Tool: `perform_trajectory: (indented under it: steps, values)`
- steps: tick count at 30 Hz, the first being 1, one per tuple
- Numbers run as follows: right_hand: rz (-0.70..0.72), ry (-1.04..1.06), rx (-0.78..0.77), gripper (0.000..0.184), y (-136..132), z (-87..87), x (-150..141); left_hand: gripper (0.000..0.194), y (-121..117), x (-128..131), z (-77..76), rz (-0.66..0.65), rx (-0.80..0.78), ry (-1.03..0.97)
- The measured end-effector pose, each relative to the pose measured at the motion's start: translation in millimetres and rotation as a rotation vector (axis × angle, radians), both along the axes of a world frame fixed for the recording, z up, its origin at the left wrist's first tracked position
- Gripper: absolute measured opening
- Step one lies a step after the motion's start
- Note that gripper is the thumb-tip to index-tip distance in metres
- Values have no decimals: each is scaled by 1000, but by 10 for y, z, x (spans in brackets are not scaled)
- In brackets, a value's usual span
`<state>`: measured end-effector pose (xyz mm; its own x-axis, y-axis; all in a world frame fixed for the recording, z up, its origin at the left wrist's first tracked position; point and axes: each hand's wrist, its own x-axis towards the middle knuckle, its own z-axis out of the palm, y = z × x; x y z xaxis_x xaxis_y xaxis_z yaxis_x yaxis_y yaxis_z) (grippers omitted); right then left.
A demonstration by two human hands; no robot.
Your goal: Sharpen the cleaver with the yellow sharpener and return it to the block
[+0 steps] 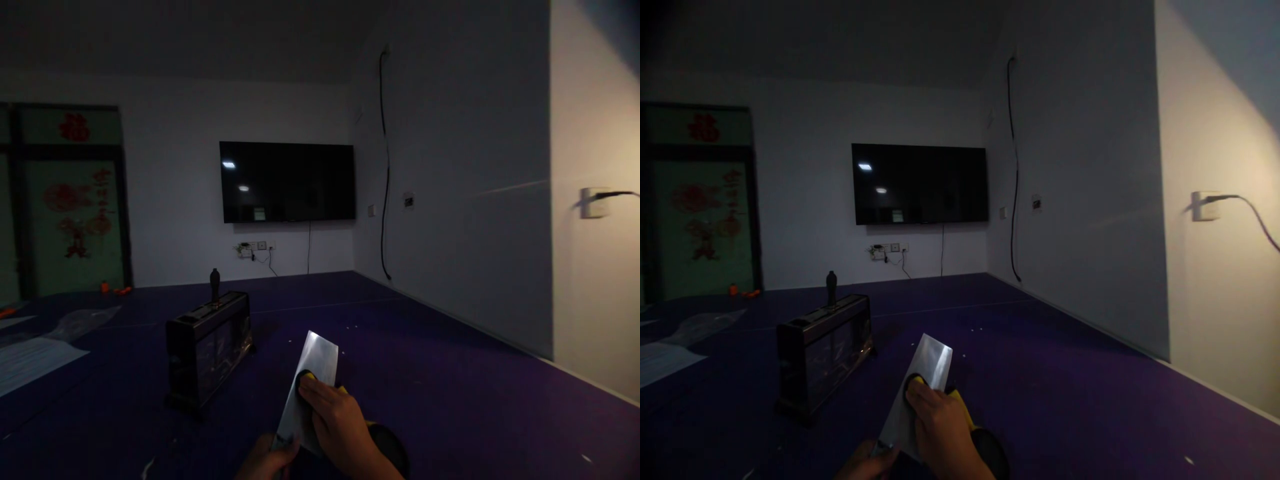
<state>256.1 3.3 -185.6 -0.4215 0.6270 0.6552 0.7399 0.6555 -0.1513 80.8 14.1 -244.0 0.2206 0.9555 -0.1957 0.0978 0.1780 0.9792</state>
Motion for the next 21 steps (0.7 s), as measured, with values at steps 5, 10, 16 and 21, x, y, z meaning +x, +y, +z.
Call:
perform_trajectory:
  steps: [5,10,16,21]
  values:
    - [70,-1,-2,49,-58,9,-66,55,45,-1,-17,-25,42,-60]
    - [68,-12,13,46,-62,18,-73,51,-4,-30,-1,-24,14,-77]
    - [45,-13,6,47,13,4,6,51,-5,-7,-28,-39,24,-46]
    - [-37,41,0,51,51,31,105,55,-21,-6,-55,-74,0,2]
